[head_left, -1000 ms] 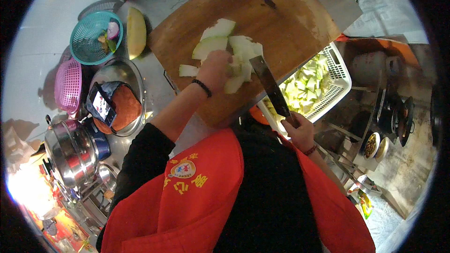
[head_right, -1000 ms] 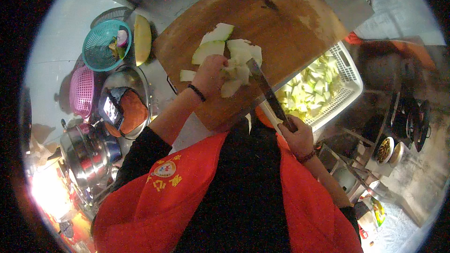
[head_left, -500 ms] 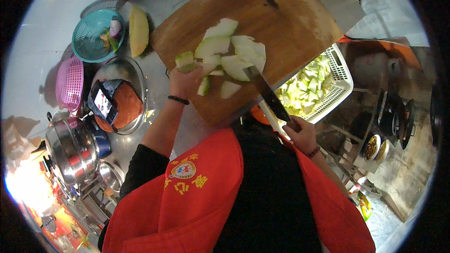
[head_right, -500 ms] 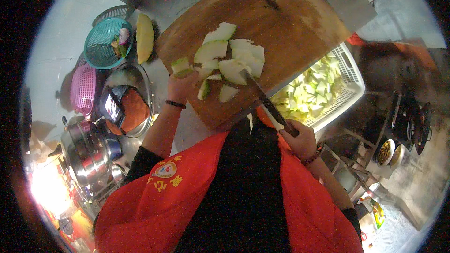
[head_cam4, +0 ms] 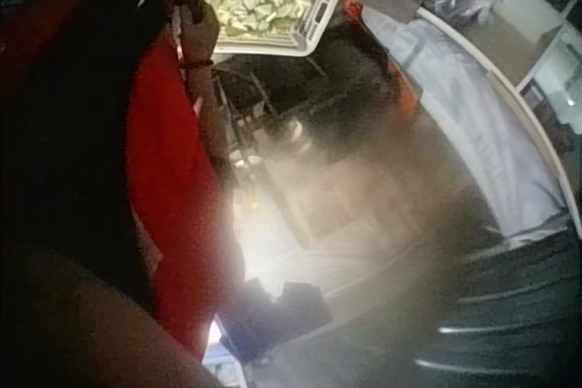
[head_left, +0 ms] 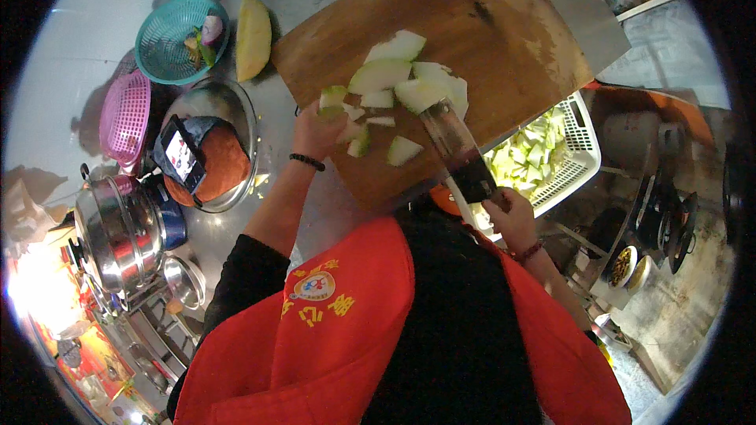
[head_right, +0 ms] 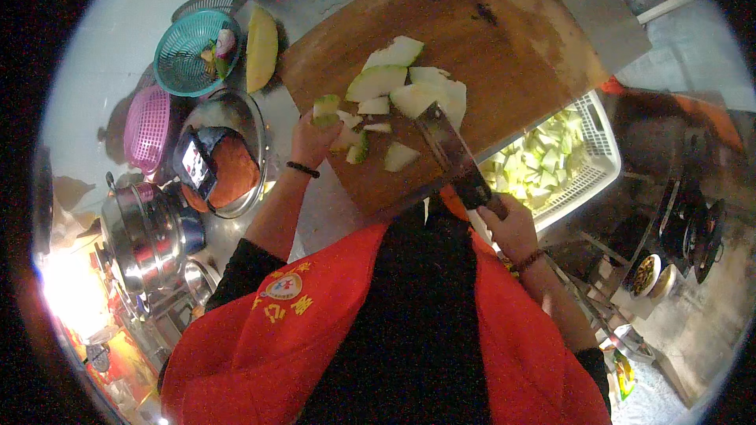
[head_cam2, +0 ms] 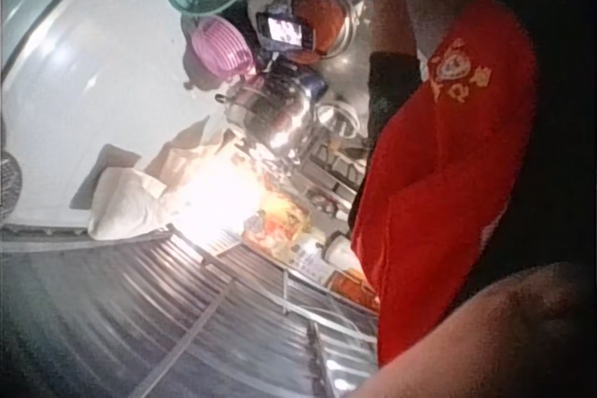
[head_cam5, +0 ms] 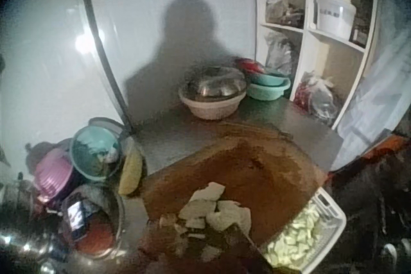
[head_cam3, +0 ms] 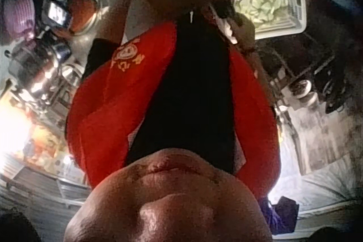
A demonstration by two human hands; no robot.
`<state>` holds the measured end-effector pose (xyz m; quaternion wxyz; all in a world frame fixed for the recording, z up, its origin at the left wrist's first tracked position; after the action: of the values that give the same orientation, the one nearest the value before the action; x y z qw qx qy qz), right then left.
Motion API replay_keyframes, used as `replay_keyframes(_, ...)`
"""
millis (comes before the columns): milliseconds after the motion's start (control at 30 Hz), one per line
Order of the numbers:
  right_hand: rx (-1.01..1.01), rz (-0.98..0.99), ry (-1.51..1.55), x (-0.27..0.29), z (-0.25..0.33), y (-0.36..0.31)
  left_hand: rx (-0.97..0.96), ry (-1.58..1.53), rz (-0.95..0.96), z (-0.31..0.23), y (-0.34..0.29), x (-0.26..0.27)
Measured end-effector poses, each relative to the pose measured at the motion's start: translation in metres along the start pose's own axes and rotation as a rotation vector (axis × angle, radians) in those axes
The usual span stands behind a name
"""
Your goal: The person slices a large white vegetable into wedges and then into smaller pieces on a wooden cutting board using a cleaver. The cut pieces are transferred into a white plastic basket placed beside the board.
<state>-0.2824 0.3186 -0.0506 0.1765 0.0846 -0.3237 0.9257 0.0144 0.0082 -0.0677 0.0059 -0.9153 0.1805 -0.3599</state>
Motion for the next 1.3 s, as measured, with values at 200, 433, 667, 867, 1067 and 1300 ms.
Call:
replay_keyframes(200,0.204,-0.063,-0.194,0.0,0.03,0.0,-0.131,0.303,-0.063,0.025,0.03,-0.001)
replay_keyframes(433,0.522,0.1,-0.41,-0.031,0.065,-0.024,-0.192,0.359,-0.068,0.015,0.018,0.001)
replay_keyframes(667,0.42,0.063,-0.575,-0.038,0.058,-0.007,-0.137,0.237,0.168,0.033,0.021,-0.014)
replay_keyframes(867,0.09,0.062,-0.052,-0.017,0.015,-0.007,-0.121,0.295,0.154,0.011,-0.026,-0.007)
replay_keyframes(1067,-0.153,0.097,0.293,-0.02,-0.024,-0.006,-0.239,0.1,0.191,-0.032,-0.034,-0.02)
replay_keyframes(1300,0.033,0.056,0.203,-0.031,-0.015,0.002,-0.521,0.271,0.041,-0.074,-0.013,-0.048)
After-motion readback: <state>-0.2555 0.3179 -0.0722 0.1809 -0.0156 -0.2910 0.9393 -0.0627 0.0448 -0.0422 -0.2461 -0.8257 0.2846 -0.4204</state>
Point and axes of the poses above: each hand's wrist, its own y-axis towards the middle knuckle, its own x-axis out of the back of the hand, z = x × y, the point moved 9 cm from there along y, towards the middle knuckle, and after that the axes turned 7 degrees about y, right-handed, at the moved point
